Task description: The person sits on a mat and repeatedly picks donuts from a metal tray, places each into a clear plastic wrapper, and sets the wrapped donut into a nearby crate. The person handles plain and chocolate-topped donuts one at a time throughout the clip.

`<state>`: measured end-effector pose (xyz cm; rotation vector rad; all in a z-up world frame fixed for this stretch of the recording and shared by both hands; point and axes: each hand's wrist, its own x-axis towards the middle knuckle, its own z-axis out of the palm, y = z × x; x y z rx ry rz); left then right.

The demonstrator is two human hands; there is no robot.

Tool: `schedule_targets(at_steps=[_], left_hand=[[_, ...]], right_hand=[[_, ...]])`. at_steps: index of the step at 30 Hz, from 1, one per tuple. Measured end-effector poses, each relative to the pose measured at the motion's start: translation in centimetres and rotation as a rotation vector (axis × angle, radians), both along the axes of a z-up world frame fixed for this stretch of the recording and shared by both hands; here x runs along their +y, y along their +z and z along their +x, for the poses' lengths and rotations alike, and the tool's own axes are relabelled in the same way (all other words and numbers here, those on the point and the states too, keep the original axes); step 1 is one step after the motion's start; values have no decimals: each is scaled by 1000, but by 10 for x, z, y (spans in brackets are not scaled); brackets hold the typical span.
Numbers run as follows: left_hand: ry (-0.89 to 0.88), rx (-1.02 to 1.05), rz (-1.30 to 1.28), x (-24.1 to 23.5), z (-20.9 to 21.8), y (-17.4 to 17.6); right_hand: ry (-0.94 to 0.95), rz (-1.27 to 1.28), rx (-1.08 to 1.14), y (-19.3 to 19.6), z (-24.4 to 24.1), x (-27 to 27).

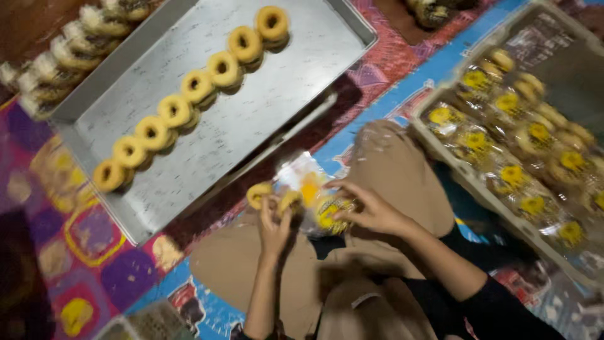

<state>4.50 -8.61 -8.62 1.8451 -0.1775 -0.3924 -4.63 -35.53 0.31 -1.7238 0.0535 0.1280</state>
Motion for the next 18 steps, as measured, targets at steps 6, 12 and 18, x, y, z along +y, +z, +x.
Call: schedule_targets(at_steps=[6, 12, 18], left_hand=[[-140, 1096, -1191, -81, -58, 11], [-147, 1104, -734, -162, -81, 30], [-256, 1191, -716, -211, -81, 47]], right_hand=[[37, -616, -218, 45, -19, -29], [161, -711, -170, 36, -57, -81], [104, -668, -259, 38, -79, -124]])
